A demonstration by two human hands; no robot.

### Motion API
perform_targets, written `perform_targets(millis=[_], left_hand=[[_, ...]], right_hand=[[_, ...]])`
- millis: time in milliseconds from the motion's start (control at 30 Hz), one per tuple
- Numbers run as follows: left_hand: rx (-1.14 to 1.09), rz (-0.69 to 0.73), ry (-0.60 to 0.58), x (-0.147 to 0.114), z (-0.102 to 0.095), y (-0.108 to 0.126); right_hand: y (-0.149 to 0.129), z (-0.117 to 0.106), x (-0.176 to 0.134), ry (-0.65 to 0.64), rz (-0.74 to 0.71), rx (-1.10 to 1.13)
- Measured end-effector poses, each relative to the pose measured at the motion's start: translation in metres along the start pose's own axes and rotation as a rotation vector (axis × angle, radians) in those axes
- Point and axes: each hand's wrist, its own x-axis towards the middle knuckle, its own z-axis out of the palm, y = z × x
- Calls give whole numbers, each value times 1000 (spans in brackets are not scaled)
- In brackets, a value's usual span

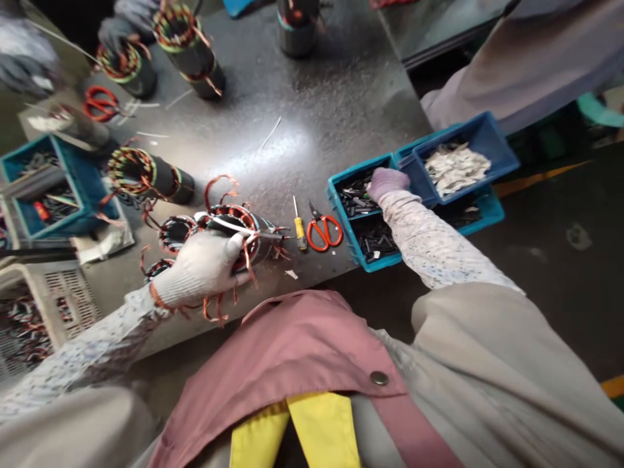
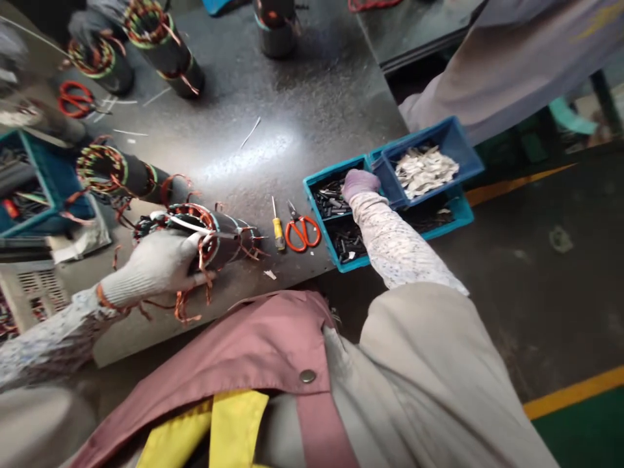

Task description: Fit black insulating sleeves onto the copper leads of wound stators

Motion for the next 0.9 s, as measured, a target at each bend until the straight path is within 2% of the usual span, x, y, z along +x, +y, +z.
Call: perform_targets(millis=[100, 167, 200, 267, 333, 400, 467, 533, 733, 900], left_hand=[[12, -10, 25, 0, 2, 1], [14, -5, 64, 1, 2, 2], [14, -5, 80, 1, 2, 3], [10, -8, 99, 1, 3, 3], [4, -4, 116, 2, 4, 2], [-2, 12, 137, 2, 5, 2], [-4, 23, 158, 3, 5, 2], [-7, 29, 169, 3, 6, 2], [-45, 50, 170, 4, 8, 1], [-51, 60, 162, 5, 8, 0]], right_hand=[[-2, -16, -23, 139, 72, 75], [-9, -16, -59, 92, 6, 334], [-15, -10, -82, 26, -40, 478], [-30, 12, -128, -68, -67, 605], [-46, 42, -165, -204, -12, 762], [-62, 67, -185, -286, 75, 914], [-73, 82, -189, -289, 121, 978], [-80, 87, -185, -279, 124, 997], [-86, 91, -178, -310, 213, 1249], [-86, 91, -181, -324, 230, 1292]])
